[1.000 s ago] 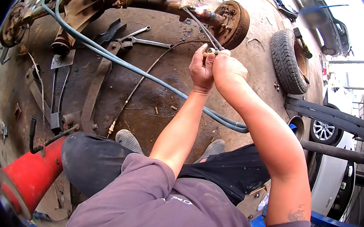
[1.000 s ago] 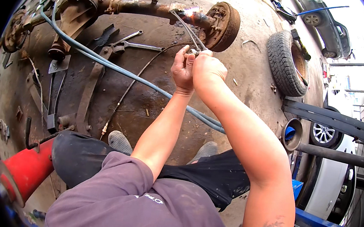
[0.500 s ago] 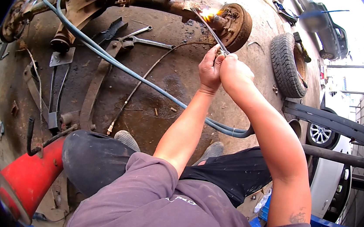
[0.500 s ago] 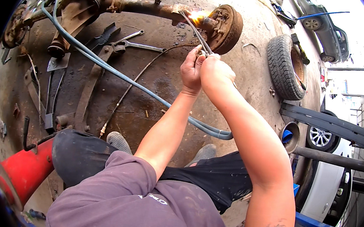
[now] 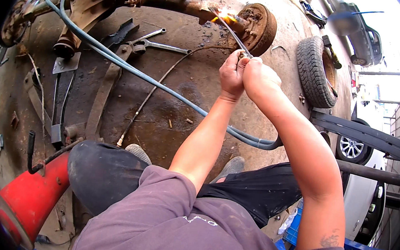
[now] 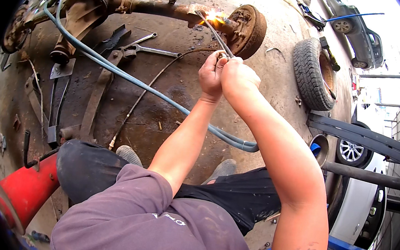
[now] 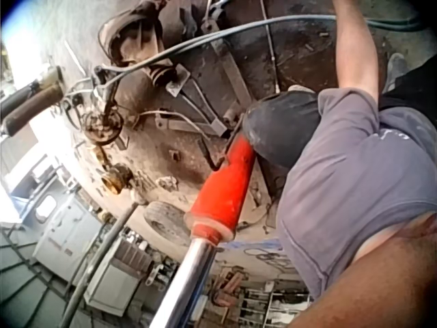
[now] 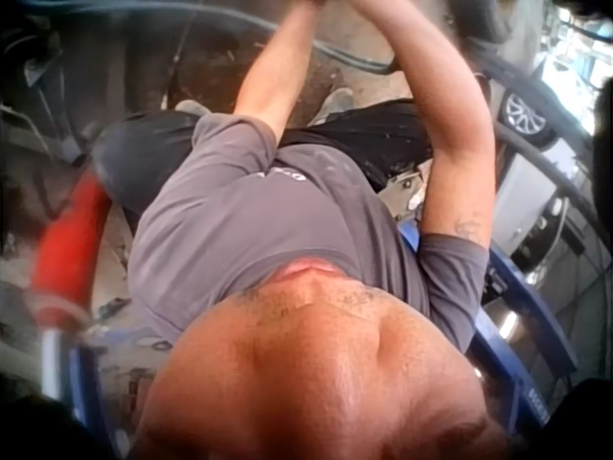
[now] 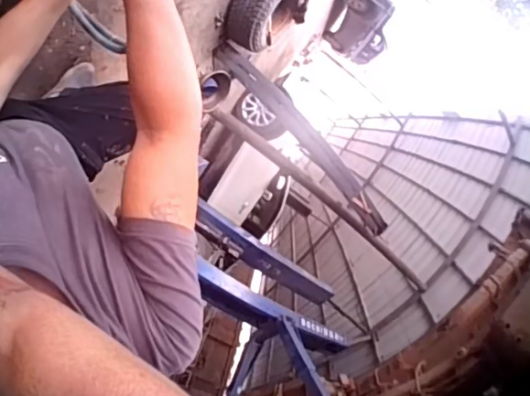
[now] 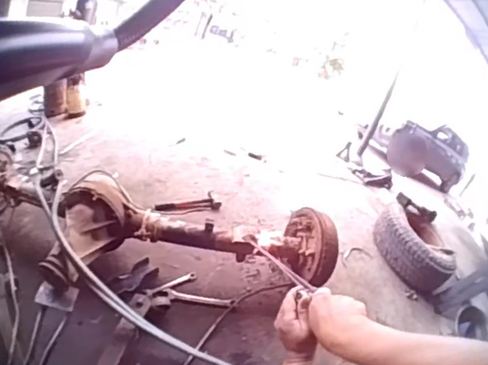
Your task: The person uses a handheld cutting torch to sever a rusty metal axle assembly. They ignite the torch and direct the flame onto the axle shaft, creating sparks as the metal melts. The person repositions the torch to cut through different sections of the axle, eventually separating the components.
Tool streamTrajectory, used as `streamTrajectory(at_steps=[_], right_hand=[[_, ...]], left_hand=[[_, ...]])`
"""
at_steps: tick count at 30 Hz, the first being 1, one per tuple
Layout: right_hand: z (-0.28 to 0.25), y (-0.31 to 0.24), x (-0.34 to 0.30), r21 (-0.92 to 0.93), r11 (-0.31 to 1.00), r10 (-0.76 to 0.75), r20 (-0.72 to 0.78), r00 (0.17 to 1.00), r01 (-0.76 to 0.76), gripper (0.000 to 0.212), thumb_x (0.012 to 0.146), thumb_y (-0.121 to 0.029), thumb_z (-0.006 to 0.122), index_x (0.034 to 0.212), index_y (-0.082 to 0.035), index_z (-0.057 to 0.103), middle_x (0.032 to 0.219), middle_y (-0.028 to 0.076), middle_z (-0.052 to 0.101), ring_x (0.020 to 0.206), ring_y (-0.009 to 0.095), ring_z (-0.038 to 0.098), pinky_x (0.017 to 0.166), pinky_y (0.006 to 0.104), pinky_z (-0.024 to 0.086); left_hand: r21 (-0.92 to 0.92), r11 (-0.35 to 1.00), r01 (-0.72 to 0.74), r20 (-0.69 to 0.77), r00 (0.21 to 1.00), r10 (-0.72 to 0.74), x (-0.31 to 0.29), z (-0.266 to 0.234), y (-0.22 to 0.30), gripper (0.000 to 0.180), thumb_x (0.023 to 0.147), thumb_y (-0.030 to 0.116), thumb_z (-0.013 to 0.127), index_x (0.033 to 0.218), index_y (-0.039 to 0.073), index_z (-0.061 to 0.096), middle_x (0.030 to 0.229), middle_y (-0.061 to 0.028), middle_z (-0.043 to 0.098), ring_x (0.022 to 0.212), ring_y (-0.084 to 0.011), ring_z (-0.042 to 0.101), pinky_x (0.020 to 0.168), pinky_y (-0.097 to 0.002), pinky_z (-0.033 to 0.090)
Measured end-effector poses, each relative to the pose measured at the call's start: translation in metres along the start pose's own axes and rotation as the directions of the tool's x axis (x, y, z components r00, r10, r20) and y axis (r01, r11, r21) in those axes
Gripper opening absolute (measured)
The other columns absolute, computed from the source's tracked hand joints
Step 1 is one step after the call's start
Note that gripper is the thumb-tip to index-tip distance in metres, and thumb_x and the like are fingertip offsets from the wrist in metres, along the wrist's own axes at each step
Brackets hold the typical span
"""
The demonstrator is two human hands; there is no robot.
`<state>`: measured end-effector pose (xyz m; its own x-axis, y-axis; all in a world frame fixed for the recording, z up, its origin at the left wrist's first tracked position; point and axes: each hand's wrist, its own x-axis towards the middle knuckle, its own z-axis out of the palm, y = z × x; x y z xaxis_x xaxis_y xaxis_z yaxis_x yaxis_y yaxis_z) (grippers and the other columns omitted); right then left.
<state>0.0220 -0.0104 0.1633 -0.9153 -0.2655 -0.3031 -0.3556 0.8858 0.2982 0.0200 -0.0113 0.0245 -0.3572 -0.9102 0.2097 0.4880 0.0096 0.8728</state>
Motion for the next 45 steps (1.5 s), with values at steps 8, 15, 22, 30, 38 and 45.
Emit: streamTrajectory(at_steps=[8, 15, 22, 30, 38, 45], right_hand=[[-0.003, 0.002, 0.005, -0.024, 1.000, -0.007, -0.004, 1.000, 0.007, 0.035, 0.101, -0.026, 0.053, 0.121, 0.002, 0.057, 0.115, 0.023, 0.072, 0.110, 0.034, 0.071, 0.089, 0.0448, 0.057], [-0.003, 0.000, 0.005, -0.033, 0.999, -0.014, 0.008, 1.000, 0.014, 0.034, 0.101, -0.025, 0.052, 0.120, 0.003, 0.058, 0.115, 0.023, 0.072, 0.109, 0.035, 0.071, 0.088, 0.0452, 0.058], [-0.006, -0.001, 0.006, -0.066, 0.997, -0.030, 0.008, 1.000, 0.031, 0.034, 0.101, -0.025, 0.052, 0.119, 0.002, 0.059, 0.115, 0.023, 0.072, 0.109, 0.034, 0.071, 0.089, 0.0452, 0.057], [-0.001, 0.005, 0.010, -0.045, 0.998, -0.047, -0.027, 0.999, 0.046, 0.033, 0.102, -0.025, 0.049, 0.119, 0.001, 0.060, 0.117, 0.023, 0.071, 0.110, 0.034, 0.070, 0.090, 0.0458, 0.057], [-0.003, -0.001, 0.007, -0.053, 0.999, -0.005, -0.013, 1.000, 0.005, 0.033, 0.103, -0.025, 0.047, 0.120, 0.001, 0.058, 0.115, 0.023, 0.072, 0.109, 0.036, 0.071, 0.090, 0.0469, 0.057], [0.002, 0.002, 0.008, -0.029, 1.000, -0.012, -0.050, 0.999, 0.010, 0.032, 0.103, -0.024, 0.045, 0.117, 0.002, 0.058, 0.109, 0.024, 0.072, 0.104, 0.038, 0.072, 0.088, 0.0476, 0.057]], left_hand=[[0.057, 0.998, -0.041, -0.027, 0.999, 0.042, 0.004, 0.005, -0.001, 0.023, 0.097, 0.018, 0.067, 0.111, 0.001, 0.070, 0.090, -0.0133, 0.074, 0.077, -0.0199, 0.068, 0.073, -0.0317, 0.054], [0.081, 0.995, -0.066, -0.054, 0.996, 0.070, 0.007, 0.002, 0.003, 0.017, 0.093, 0.014, 0.071, 0.103, 0.000, 0.071, 0.084, -0.0131, 0.072, 0.071, -0.0192, 0.065, 0.070, -0.0311, 0.053], [0.046, 0.999, -0.022, -0.067, 0.997, 0.025, 0.013, 0.002, 0.012, 0.012, 0.091, 0.013, 0.074, 0.093, 0.001, 0.072, 0.076, -0.0102, 0.069, 0.065, -0.0144, 0.058, 0.064, -0.0295, 0.050], [0.049, 0.999, 0.024, -0.053, 0.998, -0.022, 0.011, 0.001, 0.013, 0.022, 0.088, 0.022, 0.079, 0.094, 0.002, 0.072, 0.078, -0.0137, 0.070, 0.066, -0.0256, 0.066, 0.063, -0.0341, 0.051], [0.050, 0.998, 0.024, -0.067, 0.998, -0.021, 0.010, 0.004, -0.001, 0.023, 0.087, 0.023, 0.080, 0.097, 0.003, 0.073, 0.078, -0.0135, 0.071, 0.066, -0.0248, 0.067, 0.064, -0.0336, 0.052], [0.021, 0.998, 0.055, -0.065, 0.996, -0.053, 0.009, 0.003, 0.005, 0.022, 0.087, 0.022, 0.080, 0.095, 0.003, 0.073, 0.079, -0.0130, 0.071, 0.068, -0.0240, 0.067, 0.065, -0.0329, 0.052]])
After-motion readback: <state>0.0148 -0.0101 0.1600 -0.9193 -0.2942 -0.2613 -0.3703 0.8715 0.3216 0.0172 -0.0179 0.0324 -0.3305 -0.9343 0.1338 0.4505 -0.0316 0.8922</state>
